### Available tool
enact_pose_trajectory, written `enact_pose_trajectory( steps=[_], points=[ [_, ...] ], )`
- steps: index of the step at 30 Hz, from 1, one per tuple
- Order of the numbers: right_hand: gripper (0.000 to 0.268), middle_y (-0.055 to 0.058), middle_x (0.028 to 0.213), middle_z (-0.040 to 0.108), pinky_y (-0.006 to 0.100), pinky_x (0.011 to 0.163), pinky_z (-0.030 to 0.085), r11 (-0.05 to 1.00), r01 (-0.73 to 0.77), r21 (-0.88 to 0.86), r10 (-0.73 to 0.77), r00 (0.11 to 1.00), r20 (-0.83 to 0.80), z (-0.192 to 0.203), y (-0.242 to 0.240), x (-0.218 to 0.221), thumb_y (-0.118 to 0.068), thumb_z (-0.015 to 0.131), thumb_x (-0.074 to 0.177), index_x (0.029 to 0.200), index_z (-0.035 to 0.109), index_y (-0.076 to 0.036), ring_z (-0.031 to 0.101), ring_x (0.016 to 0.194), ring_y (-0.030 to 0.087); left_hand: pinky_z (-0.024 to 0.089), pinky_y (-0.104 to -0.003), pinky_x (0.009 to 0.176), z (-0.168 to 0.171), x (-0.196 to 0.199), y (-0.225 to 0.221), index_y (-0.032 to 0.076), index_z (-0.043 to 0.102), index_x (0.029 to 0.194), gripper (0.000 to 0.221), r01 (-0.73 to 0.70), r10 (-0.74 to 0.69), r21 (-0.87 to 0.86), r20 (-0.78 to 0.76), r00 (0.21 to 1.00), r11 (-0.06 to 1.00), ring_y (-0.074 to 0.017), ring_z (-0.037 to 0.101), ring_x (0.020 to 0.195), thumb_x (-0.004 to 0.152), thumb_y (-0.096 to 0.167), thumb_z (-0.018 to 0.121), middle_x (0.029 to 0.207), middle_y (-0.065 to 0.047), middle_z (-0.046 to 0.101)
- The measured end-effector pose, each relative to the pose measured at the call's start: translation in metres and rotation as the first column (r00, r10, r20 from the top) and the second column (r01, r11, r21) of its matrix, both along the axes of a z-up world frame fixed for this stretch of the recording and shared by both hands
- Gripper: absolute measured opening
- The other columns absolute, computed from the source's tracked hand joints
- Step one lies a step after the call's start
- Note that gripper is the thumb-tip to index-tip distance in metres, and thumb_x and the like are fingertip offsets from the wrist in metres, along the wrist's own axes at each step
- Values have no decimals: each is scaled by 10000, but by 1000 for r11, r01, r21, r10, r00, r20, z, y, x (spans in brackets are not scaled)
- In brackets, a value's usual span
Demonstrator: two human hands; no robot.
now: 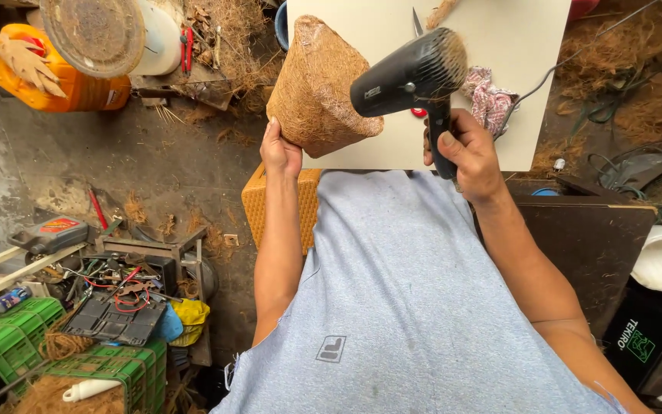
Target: Applying adhesive to a fiber cone using a spray gun and then drying it with a hair dryer.
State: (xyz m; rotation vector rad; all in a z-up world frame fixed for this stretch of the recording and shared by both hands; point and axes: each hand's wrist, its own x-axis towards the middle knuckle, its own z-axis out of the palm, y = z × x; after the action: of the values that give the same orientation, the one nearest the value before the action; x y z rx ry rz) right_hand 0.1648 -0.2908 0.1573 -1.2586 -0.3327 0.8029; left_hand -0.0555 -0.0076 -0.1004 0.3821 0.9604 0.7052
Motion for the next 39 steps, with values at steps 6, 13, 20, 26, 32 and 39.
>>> enact_pose_trajectory(
  steps=[6,13,20,26,32,39],
  points=[
    [270,158,685,583,295,666,513,996,-90,-25,92,992,89,4,1,0,-174,573,1051,1149,598,76,612,627,212,608,-527,929,2,10,3,90,718,1050,145,-30,32,-51,41,999,998,-365,742,1028,1004,188,622,1105,-208,747],
    [244,160,693,604,292,676,510,993,-92,-71,100,987,123,6,-3,5,-173,580,1056,1144,611,53,615,655,211,595,-560,966,-10,7,8,101,734,1094,166,-41,45,-89,47,998,995,-382,730,1063,1000,193,634,1145,-212,740],
    [230,157,740,626,290,715,521,994,-64,-94,77,988,138,0,8,4,-177,595,1060,1153,613,32,642,701,206,590,-559,980,18,20,0,88,714,1185,218,-30,37,-75,88,995,997,-383,720,1092,1011,184,624,1189,-223,725],
    [225,144,794,619,302,729,533,995,22,-97,-7,988,154,-16,15,5,-190,576,1087,1157,599,22,659,720,203,589,-552,983,32,31,-10,83,708,1217,244,-18,27,-89,98,995,996,-382,720,1092,1009,191,640,1202,-226,718],
    [206,136,834,603,302,735,554,986,116,-117,-104,989,108,-15,19,9,-190,555,1105,1155,578,7,662,712,196,599,-541,959,18,28,-18,59,719,1126,179,-30,42,-134,89,995,991,-386,735,1046,992,162,661,1173,-244,723],
    [189,135,835,586,298,723,563,980,159,-117,-150,986,78,-14,20,9,-176,547,1109,1150,577,6,665,702,197,611,-519,939,18,30,-22,54,708,1054,136,-28,39,-145,74,996,989,-382,744,1007,985,163,665,1131,-247,734]
  ],
)
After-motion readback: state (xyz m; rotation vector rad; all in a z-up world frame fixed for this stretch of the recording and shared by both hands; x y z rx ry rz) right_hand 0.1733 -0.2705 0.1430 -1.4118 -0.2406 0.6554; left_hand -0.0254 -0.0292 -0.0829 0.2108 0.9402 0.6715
